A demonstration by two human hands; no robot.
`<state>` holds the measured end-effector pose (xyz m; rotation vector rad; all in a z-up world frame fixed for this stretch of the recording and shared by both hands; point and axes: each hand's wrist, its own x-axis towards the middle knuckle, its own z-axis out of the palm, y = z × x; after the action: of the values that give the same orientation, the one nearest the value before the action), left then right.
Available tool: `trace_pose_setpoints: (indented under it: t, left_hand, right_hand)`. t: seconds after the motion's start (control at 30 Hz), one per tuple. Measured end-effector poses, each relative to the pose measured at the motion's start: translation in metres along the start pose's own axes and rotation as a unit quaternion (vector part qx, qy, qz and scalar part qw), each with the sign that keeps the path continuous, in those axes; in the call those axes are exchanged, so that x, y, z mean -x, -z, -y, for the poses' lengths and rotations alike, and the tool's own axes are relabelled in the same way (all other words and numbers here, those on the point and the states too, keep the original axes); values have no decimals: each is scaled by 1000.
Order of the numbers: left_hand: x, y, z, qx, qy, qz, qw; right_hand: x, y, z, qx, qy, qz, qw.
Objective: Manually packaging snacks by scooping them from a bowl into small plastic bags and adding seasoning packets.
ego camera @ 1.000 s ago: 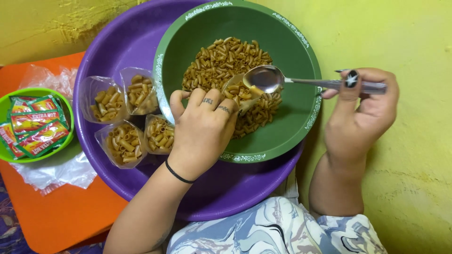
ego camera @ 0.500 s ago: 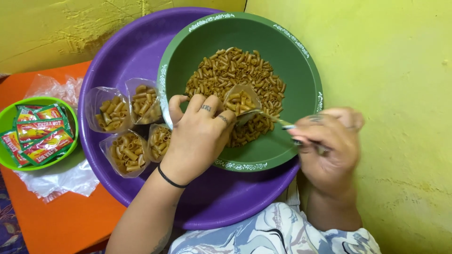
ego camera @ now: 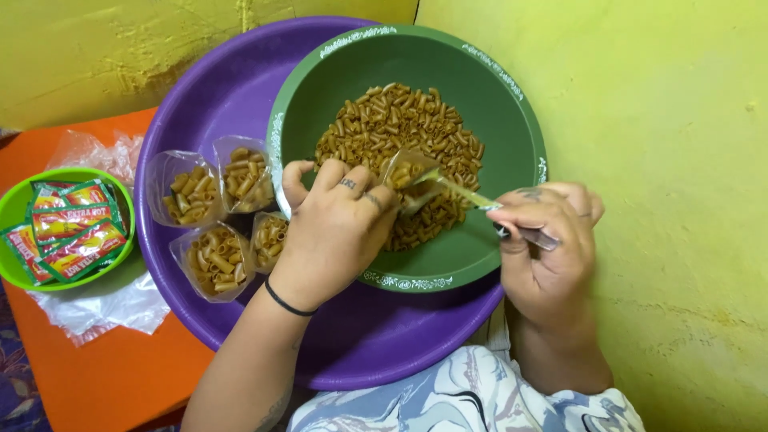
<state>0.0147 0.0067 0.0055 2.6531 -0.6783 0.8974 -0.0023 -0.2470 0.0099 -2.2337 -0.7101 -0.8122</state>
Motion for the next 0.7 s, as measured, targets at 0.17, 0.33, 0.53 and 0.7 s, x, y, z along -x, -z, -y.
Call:
trace_pose_setpoints:
  t: [0.17, 0.33, 0.53, 0.7]
  left_hand:
    - [-6, -5, -11, -50, 121, -3, 991]
    - [-6, -21, -6, -55, 151, 23, 987]
    - [-1, -32, 1, 18, 140, 18, 990]
    - [-1, -31, 1, 13, 132, 4, 991]
  right_hand:
    - [-3, -4, 8, 4, -8, 31, 999]
    - [-3, -10, 9, -3, 0, 15, 1000]
    - [-5, -13, 8, -58, -1, -49, 997]
    - [-8, -23, 8, -80, -11, -41, 996]
